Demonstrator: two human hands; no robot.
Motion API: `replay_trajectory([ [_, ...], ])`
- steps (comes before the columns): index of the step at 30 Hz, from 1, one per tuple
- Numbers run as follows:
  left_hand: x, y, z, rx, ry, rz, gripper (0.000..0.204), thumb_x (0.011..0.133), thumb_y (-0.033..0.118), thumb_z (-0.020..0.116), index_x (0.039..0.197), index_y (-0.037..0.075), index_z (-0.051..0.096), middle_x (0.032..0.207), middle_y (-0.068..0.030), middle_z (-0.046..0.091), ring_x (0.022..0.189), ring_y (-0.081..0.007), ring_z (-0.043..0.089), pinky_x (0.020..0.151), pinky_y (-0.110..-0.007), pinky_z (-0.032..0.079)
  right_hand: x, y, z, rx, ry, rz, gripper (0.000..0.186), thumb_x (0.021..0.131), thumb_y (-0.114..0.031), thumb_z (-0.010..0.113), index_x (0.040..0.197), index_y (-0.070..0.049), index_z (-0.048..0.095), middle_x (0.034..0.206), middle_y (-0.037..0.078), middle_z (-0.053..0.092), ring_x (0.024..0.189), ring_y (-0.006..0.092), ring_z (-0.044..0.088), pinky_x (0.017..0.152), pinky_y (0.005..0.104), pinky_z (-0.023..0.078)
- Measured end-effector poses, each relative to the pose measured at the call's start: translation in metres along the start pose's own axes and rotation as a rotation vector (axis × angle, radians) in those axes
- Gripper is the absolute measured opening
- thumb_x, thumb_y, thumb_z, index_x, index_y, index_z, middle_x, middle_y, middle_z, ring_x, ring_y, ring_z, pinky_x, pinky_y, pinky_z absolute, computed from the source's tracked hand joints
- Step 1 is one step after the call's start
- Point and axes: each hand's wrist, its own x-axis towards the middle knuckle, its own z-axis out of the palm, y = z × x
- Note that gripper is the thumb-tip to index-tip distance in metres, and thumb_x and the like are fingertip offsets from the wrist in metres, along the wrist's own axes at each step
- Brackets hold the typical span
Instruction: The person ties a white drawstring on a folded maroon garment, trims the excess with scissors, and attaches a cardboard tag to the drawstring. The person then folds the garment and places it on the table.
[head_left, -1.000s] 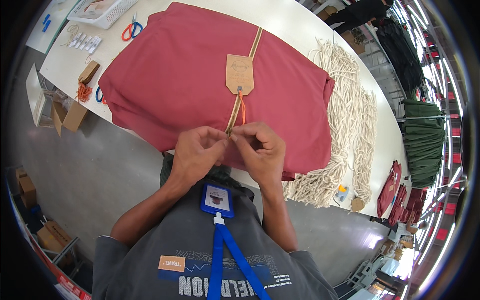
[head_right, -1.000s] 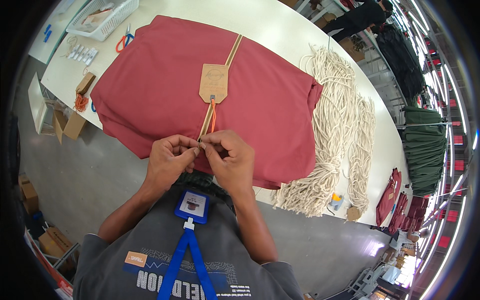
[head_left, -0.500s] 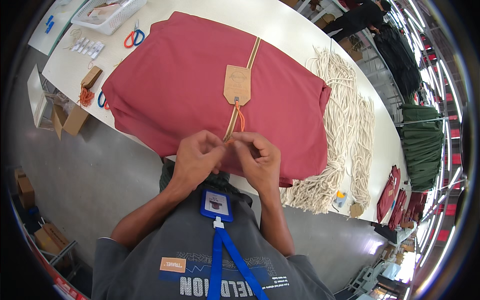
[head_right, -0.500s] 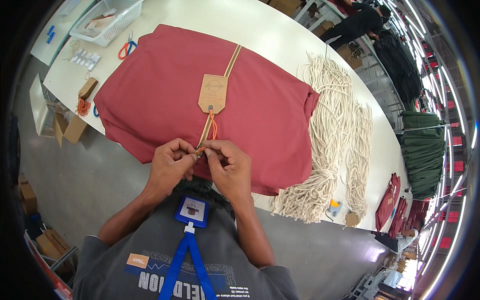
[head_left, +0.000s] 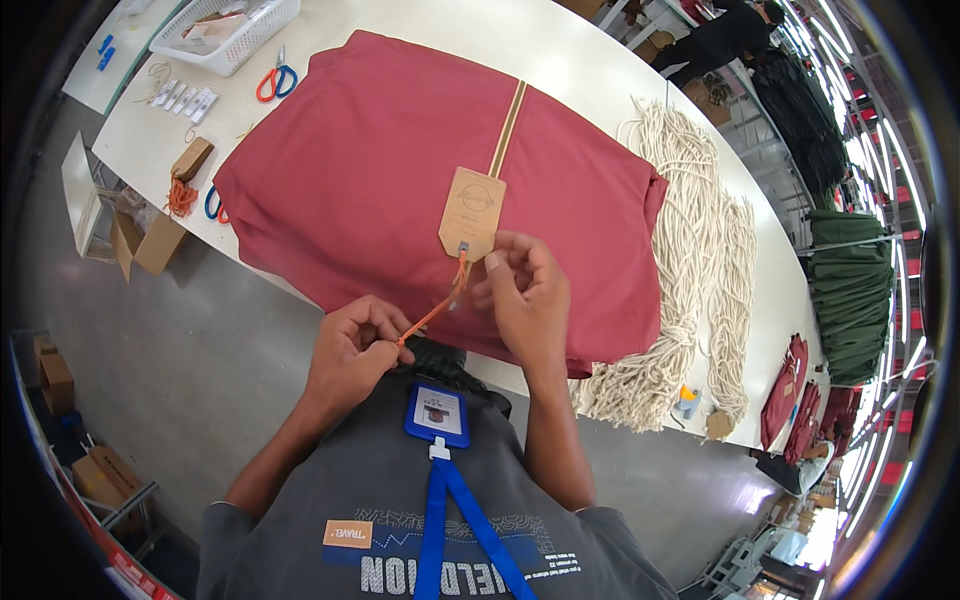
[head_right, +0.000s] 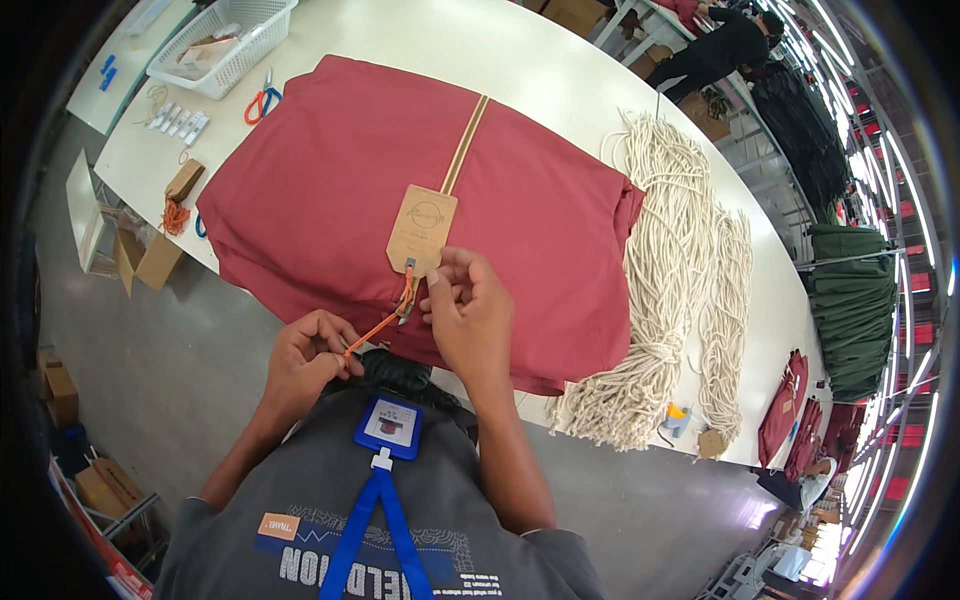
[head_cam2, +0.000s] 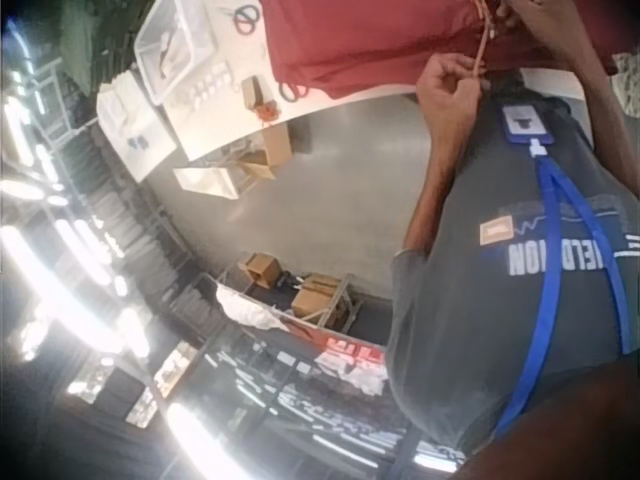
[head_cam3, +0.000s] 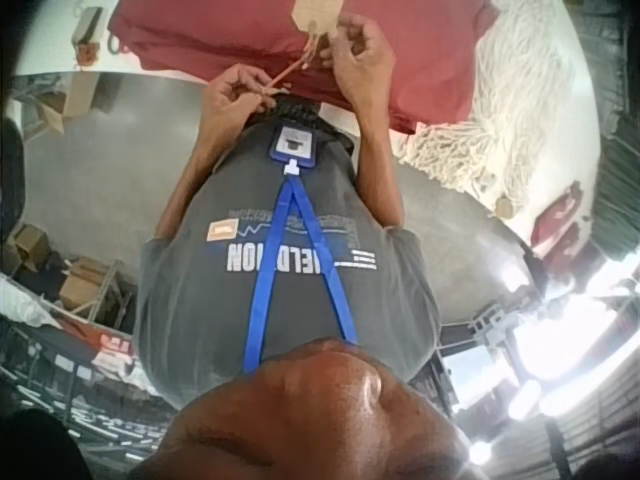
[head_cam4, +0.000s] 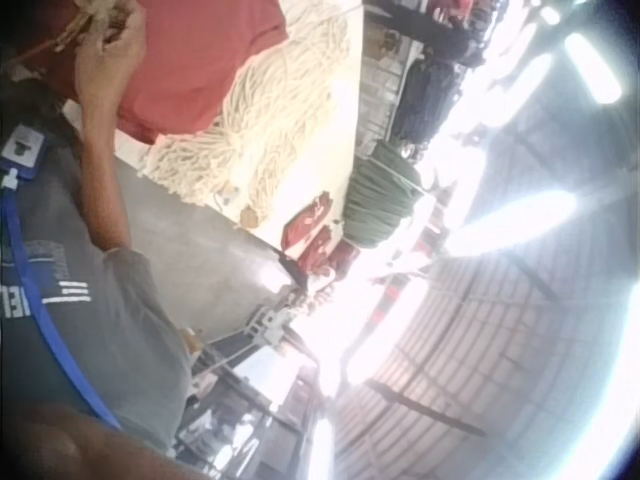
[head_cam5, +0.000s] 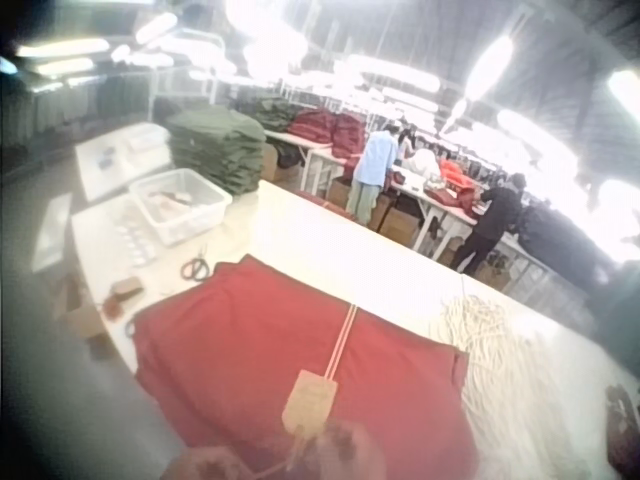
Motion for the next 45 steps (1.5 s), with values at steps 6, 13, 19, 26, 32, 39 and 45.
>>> replay_trajectory([
  [6,-0.006,-0.009,-0.008,-0.194,-0.152,0.214,0.011,0.084,-0.01,0.053,0.083,0.001,0.051,0.112,-0.0225,0.068,0.093,-0.0232,0.074,0.076,-0.031,0.06,0.027,-0.01,0.006,-0.407,0.098,-0.119,0.043,0.089,-0.017,0.077,0.122,0.007,0.063,0.082,0.012,0.068,0.075,0.0177,0.068,0.067,0.034,0.054],
  [13,-0.007,-0.011,-0.002,-0.209,-0.1,0.089,0.011,0.092,-0.001,0.064,0.101,-0.002,0.058,0.102,-0.0178,0.071,0.082,-0.0179,0.072,0.072,-0.028,0.058,0.028,-0.002,0.006,-0.393,-0.066,-0.137,0.049,0.086,-0.014,0.079,0.127,0.007,0.062,0.082,0.007,0.067,0.069,0.0134,0.063,0.062,0.0313,0.05],
  [19,0.003,-0.006,0.014,0.103,-0.012,-0.148,0.018,0.094,0.01,0.073,0.107,-0.002,0.068,0.08,-0.0019,0.067,0.066,-0.0053,0.059,0.058,-0.022,0.046,0.022,-0.003,0.005,-0.046,-0.167,-0.083,0.034,0.093,-0.004,0.071,0.125,0.005,0.064,0.084,0.001,0.066,0.071,0.0053,0.06,0.06,0.0234,0.049],
  [26,0.006,0.003,0.015,0.235,-0.009,-0.148,0.015,0.094,0.012,0.075,0.096,-0.002,0.073,0.076,-0.0007,0.069,0.07,-0.0045,0.058,0.064,-0.023,0.046,0.001,-0.014,-0.015,0.217,-0.189,-0.008,0.016,0.101,-0.005,0.062,0.114,0.002,0.067,0.09,0.002,0.07,0.074,0.0058,0.062,0.066,0.0225,0.053],
  [32,0.0,0.013,0.011,0.211,-0.027,-0.104,0.014,0.098,0.013,0.069,0.094,0.0,0.071,0.08,-0.0001,0.067,0.071,-0.0045,0.056,0.065,-0.023,0.044,-0.005,-0.011,-0.023,0.276,-0.214,0.008,0.015,0.103,-0.006,0.06,0.114,0.001,0.067,0.093,0.002,0.07,0.078,0.0075,0.065,0.073,0.0235,0.056],
  [39,0.002,0.009,0.01,0.284,-0.087,-0.124,0.018,0.1,0.011,0.06,0.094,-0.004,0.069,0.082,-0.0072,0.071,0.074,-0.0105,0.064,0.07,-0.027,0.051,-0.007,-0.014,-0.023,0.233,-0.295,-0.082,0.012,0.103,-0.005,0.059,0.111,0.001,0.065,0.095,0.003,0.07,0.084,0.0076,0.066,0.076,0.0238,0.057],
  [45,-0.001,0.012,0.01,0.404,-0.058,-0.054,0.021,0.099,0.011,0.061,0.091,-0.006,0.07,0.082,-0.0118,0.074,0.077,-0.0135,0.071,0.07,-0.028,0.054,-0.01,-0.019,-0.026,-0.015,-0.354,-0.204,0.012,0.1,0.005,0.057,0.106,0.0,0.065,0.095,0.004,0.067,0.091,0.0123,0.065,0.082,0.0274,0.054],
])
